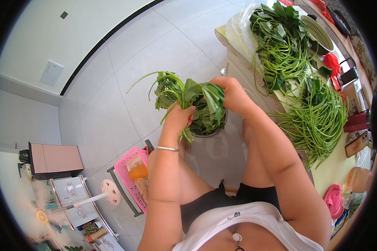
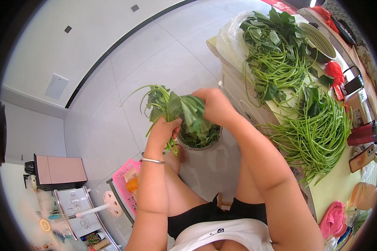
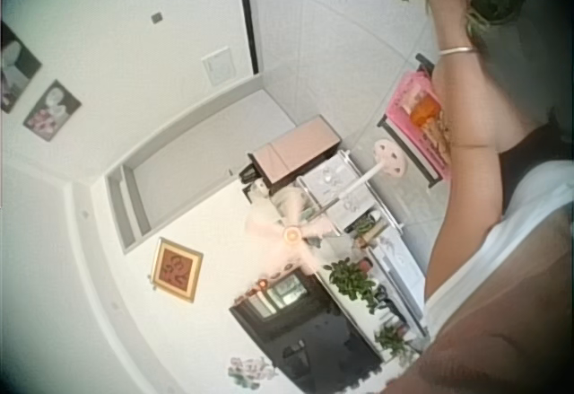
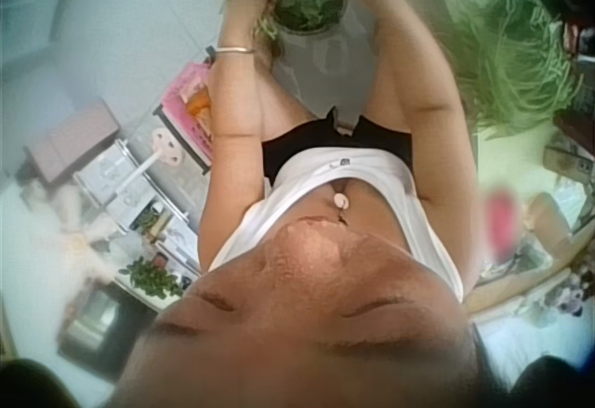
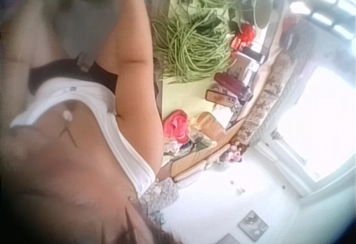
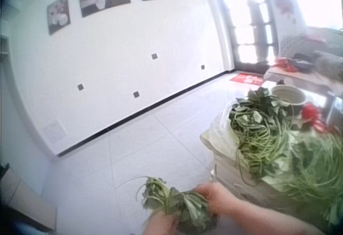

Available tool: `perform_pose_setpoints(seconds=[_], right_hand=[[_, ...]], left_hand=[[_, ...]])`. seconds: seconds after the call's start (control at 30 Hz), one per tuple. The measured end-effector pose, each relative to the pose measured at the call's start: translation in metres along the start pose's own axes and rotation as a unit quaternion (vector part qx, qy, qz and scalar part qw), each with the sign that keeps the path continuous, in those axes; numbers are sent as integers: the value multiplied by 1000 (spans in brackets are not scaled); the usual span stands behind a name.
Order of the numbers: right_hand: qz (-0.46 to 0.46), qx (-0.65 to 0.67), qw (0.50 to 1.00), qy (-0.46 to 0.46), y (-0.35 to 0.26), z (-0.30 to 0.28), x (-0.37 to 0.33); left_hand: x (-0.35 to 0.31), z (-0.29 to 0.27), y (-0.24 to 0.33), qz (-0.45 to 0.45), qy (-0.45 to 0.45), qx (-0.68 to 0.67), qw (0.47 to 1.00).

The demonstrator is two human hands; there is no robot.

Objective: The person sorts leafy vegetables by hand, picking through a large pile on a table and placing selected stalks into a small bucket.

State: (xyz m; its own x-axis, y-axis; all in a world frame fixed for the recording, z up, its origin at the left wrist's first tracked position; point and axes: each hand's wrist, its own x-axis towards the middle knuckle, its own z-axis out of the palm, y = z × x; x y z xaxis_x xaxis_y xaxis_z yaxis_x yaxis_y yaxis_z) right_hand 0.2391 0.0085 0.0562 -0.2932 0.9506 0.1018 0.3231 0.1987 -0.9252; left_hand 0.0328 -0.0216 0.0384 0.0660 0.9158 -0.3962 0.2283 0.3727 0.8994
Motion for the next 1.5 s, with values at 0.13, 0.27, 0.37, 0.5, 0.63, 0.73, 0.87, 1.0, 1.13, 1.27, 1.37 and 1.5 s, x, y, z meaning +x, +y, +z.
perform_pose_setpoints(seconds=[0.13,0.27,0.37,0.5,0.63,0.73,0.87,1.0,1.13,1.27,1.37,1.5], right_hand=[[-196,-46,978,53,-3,11,-1],[-294,-118,947,48,-13,24,0],[-310,-271,908,70,-8,39,1],[-326,-316,885,98,-6,51,3],[-308,-353,879,84,-10,45,-2],[-321,-290,892,130,-13,52,-3],[-265,-279,908,163,-2,68,0],[-127,-138,965,182,11,80,4],[-48,-210,950,225,33,62,26],[140,419,889,120,13,45,21],[37,190,973,125,18,38,18],[154,345,926,-6,-3,9,22]], left_hand=[[-5,7,5,-18,-27,-79,996],[-8,15,7,-23,-43,-46,998],[-13,20,15,-4,-21,-34,999],[-3,6,-1,-17,-27,-68,997],[6,3,-3,-21,14,-126,992],[11,-1,-12,-5,10,-120,993],[0,8,-4,8,29,-89,996],[6,9,-5,14,7,-93,996],[-4,5,-5,-25,49,-74,996],[-5,-10,-12,-39,31,-99,994],[-6,-12,-4,-38,53,-54,996],[-1,-16,-18,-14,87,19,996]])
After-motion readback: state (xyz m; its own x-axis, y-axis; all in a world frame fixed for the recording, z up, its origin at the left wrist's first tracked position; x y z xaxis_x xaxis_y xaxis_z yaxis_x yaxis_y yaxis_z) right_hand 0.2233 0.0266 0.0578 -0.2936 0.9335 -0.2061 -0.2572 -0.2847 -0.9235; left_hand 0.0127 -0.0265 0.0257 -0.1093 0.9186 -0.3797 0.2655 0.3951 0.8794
